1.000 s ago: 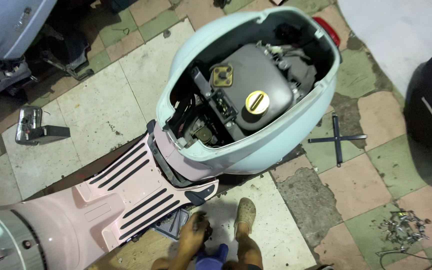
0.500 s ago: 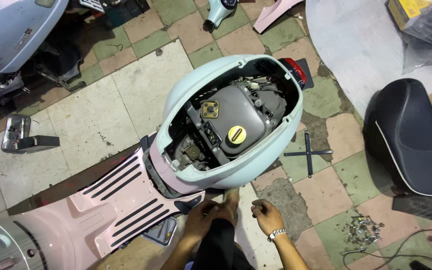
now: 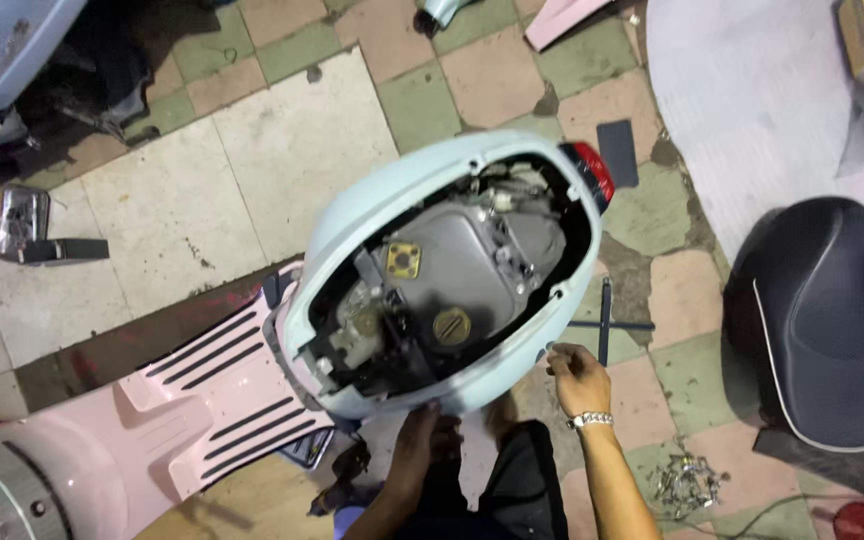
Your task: The person removes the storage bucket and internal plastic panels of a scooter before aligning and securing the rear body panels and a metal luggage rack with a screwdriver.
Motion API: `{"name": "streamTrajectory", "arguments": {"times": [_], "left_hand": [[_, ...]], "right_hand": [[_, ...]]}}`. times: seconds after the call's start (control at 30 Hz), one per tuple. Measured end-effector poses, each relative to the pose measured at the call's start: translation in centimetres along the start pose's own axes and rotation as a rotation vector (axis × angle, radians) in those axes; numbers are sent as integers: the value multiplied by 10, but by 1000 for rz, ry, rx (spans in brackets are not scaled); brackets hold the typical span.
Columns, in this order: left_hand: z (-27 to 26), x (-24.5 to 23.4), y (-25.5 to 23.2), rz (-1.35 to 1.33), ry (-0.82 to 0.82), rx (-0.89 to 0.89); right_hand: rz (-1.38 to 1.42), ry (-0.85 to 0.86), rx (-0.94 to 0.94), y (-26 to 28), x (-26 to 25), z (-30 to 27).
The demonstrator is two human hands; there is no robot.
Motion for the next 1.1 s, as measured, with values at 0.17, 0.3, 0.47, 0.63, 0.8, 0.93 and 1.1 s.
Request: {"name": "streamTrajectory", "arguments": {"times": [0.17,0.3,0.47,0.63,0.8,0.93,1.1], "left_hand": [[-8,25,-15,-52,-187,-163],[8,28,-11,16,-276,71],[13,40,14,-163,-496,17],[9,45,26,-71,-650,142],[-9,41,30,-359,-813,98],[-13,15,-3,-168,-1005,345],[-14,-8,-35,-113,-1122,275]], "right_hand": [[-127,-85,27,31,-36,66],[-163,-160,-113,39,-44,167],[-362,-13,31,49,-27,272],[-389,300,360,59,1,281],[-236,442,497,55,25,258],[-232,396,413,56,26,231],[-190,343,390,65,4,200]]}}
Point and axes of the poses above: each hand's wrist, its own z-axis towards the middle knuckle, its own x-axis out of the palm, y = z × x, the point moved 7 cm from there along z, towards the middle knuckle, and after that the axes turned 7 degrees about x, right-handed, at the moved point
